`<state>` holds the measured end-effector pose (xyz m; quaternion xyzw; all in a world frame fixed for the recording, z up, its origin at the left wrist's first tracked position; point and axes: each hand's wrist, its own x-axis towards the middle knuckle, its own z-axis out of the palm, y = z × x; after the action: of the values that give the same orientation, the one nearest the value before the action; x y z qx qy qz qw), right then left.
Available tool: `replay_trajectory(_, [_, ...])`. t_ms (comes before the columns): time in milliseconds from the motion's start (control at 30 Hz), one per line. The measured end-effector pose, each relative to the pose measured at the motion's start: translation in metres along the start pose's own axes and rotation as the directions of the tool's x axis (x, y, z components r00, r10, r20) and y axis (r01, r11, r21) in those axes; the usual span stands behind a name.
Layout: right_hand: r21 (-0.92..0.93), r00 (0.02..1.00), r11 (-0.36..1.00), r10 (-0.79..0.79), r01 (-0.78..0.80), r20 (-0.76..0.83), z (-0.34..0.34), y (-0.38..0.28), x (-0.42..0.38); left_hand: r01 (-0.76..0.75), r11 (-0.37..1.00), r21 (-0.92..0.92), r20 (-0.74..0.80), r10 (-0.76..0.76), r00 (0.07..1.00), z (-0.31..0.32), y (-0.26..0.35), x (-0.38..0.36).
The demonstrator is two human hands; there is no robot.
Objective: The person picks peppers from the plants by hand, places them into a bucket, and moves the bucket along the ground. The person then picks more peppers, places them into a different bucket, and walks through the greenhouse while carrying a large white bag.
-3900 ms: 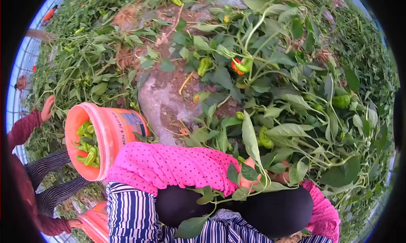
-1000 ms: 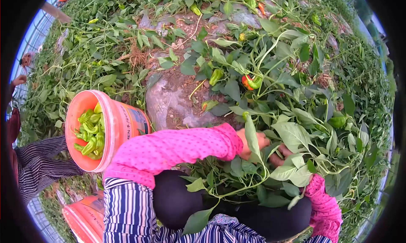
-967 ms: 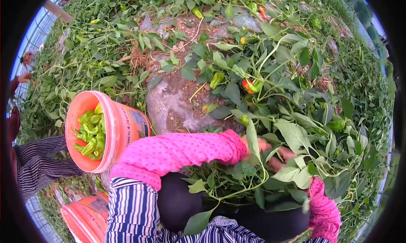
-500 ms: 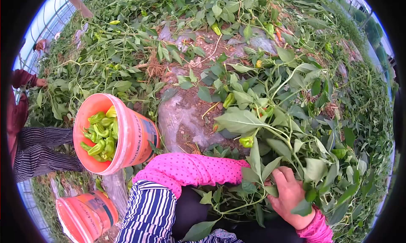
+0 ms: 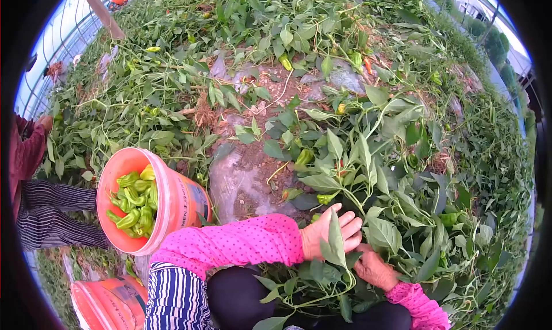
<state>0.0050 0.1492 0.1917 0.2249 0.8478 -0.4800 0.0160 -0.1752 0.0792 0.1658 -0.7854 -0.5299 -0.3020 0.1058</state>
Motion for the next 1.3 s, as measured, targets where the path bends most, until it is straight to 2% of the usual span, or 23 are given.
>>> replay_trajectory(67, [-0.023,0.999,0.999,-0.046,0.045,-0.023,-0.006,-0.003,-0.002,-0.026,0.999,0.039,-0.059,0.029,0.998,-0.009,0.000,0.002])
replay_trajectory(200, [-0.082,0.992,0.989,-0.124,0.122,-0.016,-0.011,-0.004,-0.007,-0.026,0.999,-0.046,0.076,0.030,0.997,-0.011,0.002,0.005])
replay_trajectory(267, [-0.113,0.994,0.993,-0.026,0.038,0.105,-0.025,-0.027,-0.005,0.185,0.906,-0.380,0.258,-0.089,0.962,0.002,-0.001,-0.002])
replay_trajectory(300, [-0.057,0.994,0.994,-0.094,0.097,0.056,-0.024,-0.028,-0.006,0.281,0.745,-0.604,0.362,-0.058,0.930,0.008,-0.005,-0.004])
replay_trajectory(333, [-0.057,0.995,0.994,-0.090,0.093,0.052,-0.023,-0.026,-0.007,0.279,0.744,-0.607,0.363,-0.053,0.930,0.014,-0.006,-0.008])
replay_trajectory(400, [0.057,0.980,0.983,-0.180,0.175,0.089,-0.022,-0.023,-0.010,0.293,0.462,-0.837,0.378,0.101,0.920,0.015,-0.008,-0.013])
replay_trajectory(433, [0.056,0.981,0.984,-0.173,0.169,0.085,-0.026,-0.025,-0.013,0.418,0.255,-0.872,0.465,0.169,0.869,-0.010,-0.011,-0.004])
replay_trajectory(467, [-0.040,0.964,0.982,-0.175,0.187,0.201,-0.034,-0.030,-0.016,0.415,0.251,-0.875,0.462,0.176,0.869,-0.017,-0.014,-0.005])
replay_trajectory(533, [-0.129,0.934,0.969,-0.160,0.210,0.321,-0.040,-0.025,-0.026,0.692,-0.087,-0.716,0.635,0.331,0.698,-0.030,-0.021,-0.013])
replay_trajectory(600, [-0.085,0.965,0.990,-0.091,0.115,0.244,-0.041,0.001,-0.046,0.861,-0.068,-0.504,0.833,0.228,0.505,-0.087,-0.054,-0.010])
replay_trajectory(667, [-0.168,0.923,0.984,0.017,0.052,0.385,-0.040,0.014,-0.052,0.777,-0.211,-0.593,0.796,-0.006,0.606,-0.095,-0.077,-0.032])
replay_trajectory(733, [-0.673,0.902,0.691,0.071,0.264,0.426,-0.042,-0.009,-0.043,0.763,-0.167,-0.624,0.772,-0.282,0.570,-0.088,-0.092,-0.052])
replay_trajectory(800, [-0.428,0.912,0.862,-0.088,0.271,0.400,-0.038,0.001,-0.021,0.760,-0.154,-0.631,0.750,-0.375,0.546,-0.098,-0.090,-0.057])
replay_trajectory(867, [-0.540,0.936,0.837,0.120,0.083,0.330,-0.065,-0.080,0.020,0.800,-0.027,-0.600,0.643,-0.611,0.462,-0.122,-0.079,-0.054])
replay_trajectory(900, [-0.413,0.977,0.896,-0.087,0.163,0.196,-0.072,-0.088,0.033,0.759,0.125,-0.639,0.514,-0.665,0.542,-0.138,-0.078,-0.060])
replay_trajectory(1000, [-0.387,0.921,0.881,-0.355,0.273,-0.159,-0.093,-0.117,0.086,0.782,0.311,-0.541,0.160,-0.875,0.458,-0.218,-0.064,-0.068])
replay_trajectory(1033, [-0.446,0.857,0.833,-0.460,0.327,-0.230,-0.100,-0.117,0.109,0.831,0.292,-0.473,-0.010,-0.945,0.327,-0.240,-0.063,-0.079])
replay_trajectory(1100, [-0.564,0.835,0.782,-0.479,0.266,-0.271,-0.113,-0.104,0.160,0.888,0.358,-0.290,-0.157,-0.933,0.324,-0.289,-0.077,-0.116])
replay_trajectory(1133, [-0.551,0.892,0.812,-0.378,0.190,-0.249,-0.117,-0.095,0.186,0.955,0.265,-0.134,-0.191,-0.952,0.238,-0.311,-0.086,-0.146])
replay_trajectory(1167, [-0.586,0.935,0.798,-0.301,0.140,-0.187,-0.118,-0.082,0.210,0.856,0.359,0.372,-0.188,-0.874,0.448,-0.332,-0.100,-0.186])
replay_trajectory(1200, [-0.622,0.962,0.777,-0.237,0.102,-0.138,-0.115,-0.068,0.233,0.852,0.357,0.382,-0.189,-0.873,0.450,-0.329,-0.094,-0.182])
replay_trajectory(1267, [-0.674,0.995,0.738,-0.075,0.009,-0.069,-0.102,-0.042,0.257,0.377,0.133,0.917,-0.207,-0.648,0.733,-0.305,-0.082,-0.161])
replay_trajectory(1300, [-0.739,0.999,0.673,0.027,-0.036,-0.024,-0.093,-0.029,0.262,0.551,0.262,0.793,-0.241,-0.695,0.677,-0.289,-0.080,-0.145])
